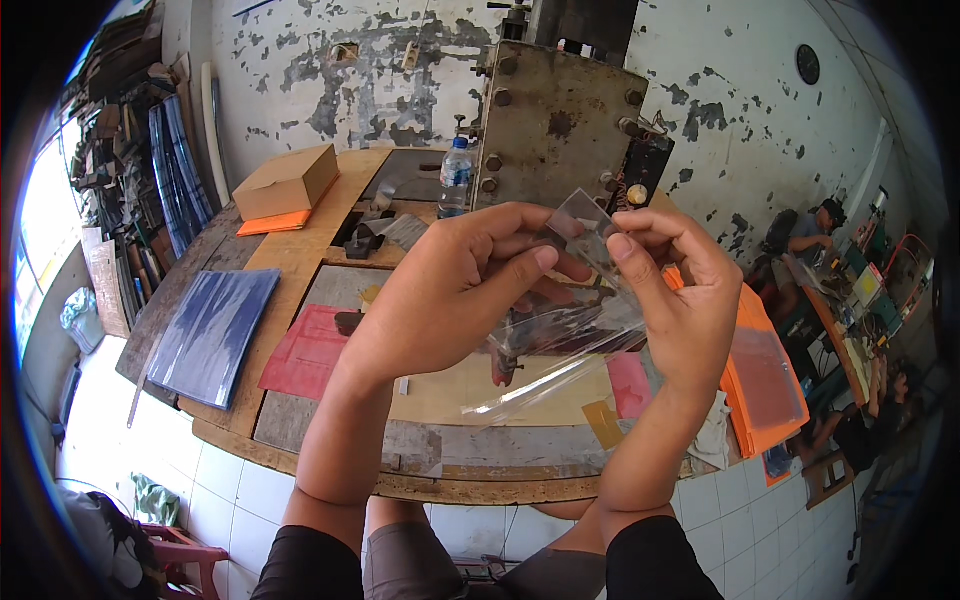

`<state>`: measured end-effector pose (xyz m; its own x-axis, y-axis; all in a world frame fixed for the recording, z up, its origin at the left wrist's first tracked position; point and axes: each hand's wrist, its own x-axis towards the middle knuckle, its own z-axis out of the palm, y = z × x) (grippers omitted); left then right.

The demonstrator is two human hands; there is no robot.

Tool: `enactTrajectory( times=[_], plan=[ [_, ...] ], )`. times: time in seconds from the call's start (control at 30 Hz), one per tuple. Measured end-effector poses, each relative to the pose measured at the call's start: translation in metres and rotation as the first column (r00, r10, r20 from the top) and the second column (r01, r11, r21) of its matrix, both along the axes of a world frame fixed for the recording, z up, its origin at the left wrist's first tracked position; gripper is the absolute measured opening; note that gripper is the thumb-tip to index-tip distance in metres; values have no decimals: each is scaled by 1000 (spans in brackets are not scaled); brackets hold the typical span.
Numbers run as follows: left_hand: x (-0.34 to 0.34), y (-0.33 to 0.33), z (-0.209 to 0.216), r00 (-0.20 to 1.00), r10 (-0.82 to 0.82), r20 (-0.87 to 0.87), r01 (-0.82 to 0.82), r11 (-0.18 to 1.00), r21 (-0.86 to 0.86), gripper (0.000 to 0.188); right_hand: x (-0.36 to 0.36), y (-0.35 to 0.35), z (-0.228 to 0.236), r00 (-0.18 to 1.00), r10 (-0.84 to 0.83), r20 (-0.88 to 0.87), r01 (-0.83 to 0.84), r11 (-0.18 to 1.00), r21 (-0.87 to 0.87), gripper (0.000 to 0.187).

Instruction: The person wipes the workbench surface beneath a machine press using a cloth and handles transparent plastic sheets by hand.

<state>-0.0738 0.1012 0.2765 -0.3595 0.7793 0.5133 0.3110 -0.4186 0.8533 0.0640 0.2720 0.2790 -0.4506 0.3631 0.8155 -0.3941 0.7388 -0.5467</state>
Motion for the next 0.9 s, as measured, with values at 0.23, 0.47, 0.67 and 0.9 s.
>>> enactTrajectory(
  times=[0.23, 0.47, 0.67, 0.9],
  plan=[
    [0, -5, 3, 998, 66, -24, -66, 998, -13, 34, 0, 2, 0, 999, 17, -41, -18, 999, -39, 16],
    [-2, -3, 3, 981, 178, -79, -185, 978, -95, 28, -1, 7, 0, 995, -17, -103, 16, 1000, -7, 16],
    [-2, -2, 2, 980, 176, -90, -182, 981, -67, 28, 0, 6, 1, 994, -31, -105, 31, 1000, -5, 16],
    [-2, -2, 1, 983, 166, -83, -171, 984, -50, 26, -1, 6, 1, 994, -26, -109, 25, 1000, -15, 17]
  ],
)
